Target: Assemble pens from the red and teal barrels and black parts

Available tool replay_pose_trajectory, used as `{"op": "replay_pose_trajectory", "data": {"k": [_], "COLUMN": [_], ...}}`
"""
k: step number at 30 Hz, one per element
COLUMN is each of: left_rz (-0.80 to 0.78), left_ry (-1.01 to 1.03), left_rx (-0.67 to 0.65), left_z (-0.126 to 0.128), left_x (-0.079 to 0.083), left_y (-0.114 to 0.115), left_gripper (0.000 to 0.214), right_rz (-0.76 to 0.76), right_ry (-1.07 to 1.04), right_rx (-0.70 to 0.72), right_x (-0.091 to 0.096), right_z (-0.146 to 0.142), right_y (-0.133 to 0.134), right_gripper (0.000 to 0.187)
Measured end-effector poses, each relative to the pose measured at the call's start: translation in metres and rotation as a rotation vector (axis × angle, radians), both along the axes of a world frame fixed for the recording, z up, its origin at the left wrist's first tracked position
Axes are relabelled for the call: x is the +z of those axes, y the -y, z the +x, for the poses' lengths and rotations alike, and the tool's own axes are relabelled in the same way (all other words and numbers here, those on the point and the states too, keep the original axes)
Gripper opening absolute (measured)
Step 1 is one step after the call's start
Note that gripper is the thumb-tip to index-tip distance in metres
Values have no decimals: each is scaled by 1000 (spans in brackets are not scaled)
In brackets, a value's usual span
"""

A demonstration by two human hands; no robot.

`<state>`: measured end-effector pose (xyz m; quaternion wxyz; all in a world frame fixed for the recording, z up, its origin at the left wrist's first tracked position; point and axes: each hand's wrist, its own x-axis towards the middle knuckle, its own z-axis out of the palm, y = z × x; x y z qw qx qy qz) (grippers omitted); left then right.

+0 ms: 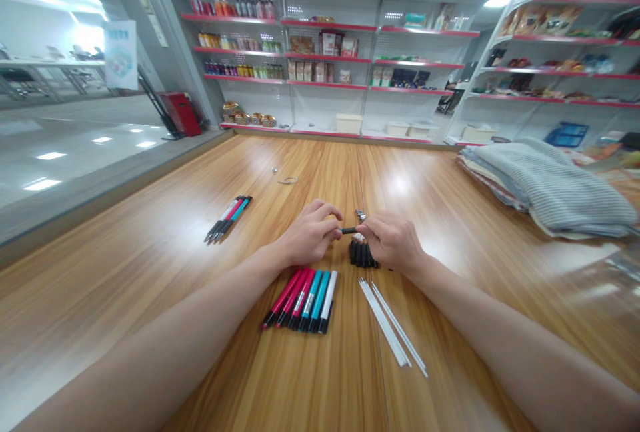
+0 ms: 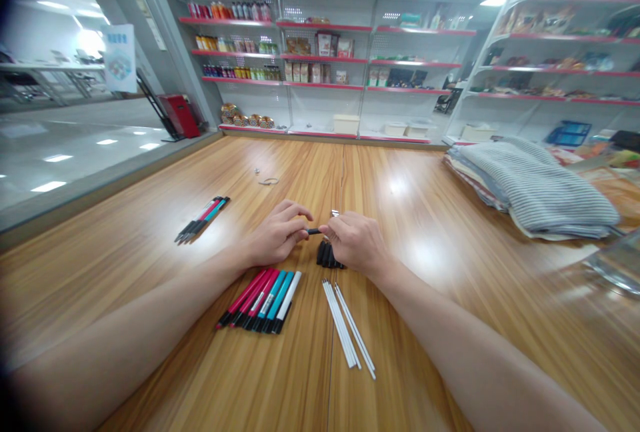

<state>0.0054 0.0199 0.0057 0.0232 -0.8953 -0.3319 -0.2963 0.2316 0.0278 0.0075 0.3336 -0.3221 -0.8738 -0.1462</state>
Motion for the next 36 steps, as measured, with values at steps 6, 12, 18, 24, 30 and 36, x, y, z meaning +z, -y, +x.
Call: {"op": "replay_pose_trajectory", "data": {"k": [6, 12, 18, 24, 30, 36], "left_rz": [24, 15, -25, -6, -119, -271], "left_ry": [25, -12, -39, -11, 113, 241], "left_rx": [-16, 47, 142, 132, 77, 41], "left_z": [1, 0, -3, -3, -9, -15], "left_x": [3, 2, -3, -3, -2, -1], "left_y": [1, 1, -1, -2, -4, -10], "left_gripper": [20, 22, 24, 18, 35, 53], "right_rz": [21, 41, 65, 55, 96, 134], "right_ry": [-28, -59, -95, -87, -115, -92], "right_rx": [20, -6, -40, -45, -36, -11], "right_x": [0, -1, 0, 1, 2, 3], "right_z": [0, 1, 3, 3, 4, 5], "right_y": [1, 0, -1, 0, 0, 3], "right_gripper": [32, 32, 34, 34, 32, 30]}}
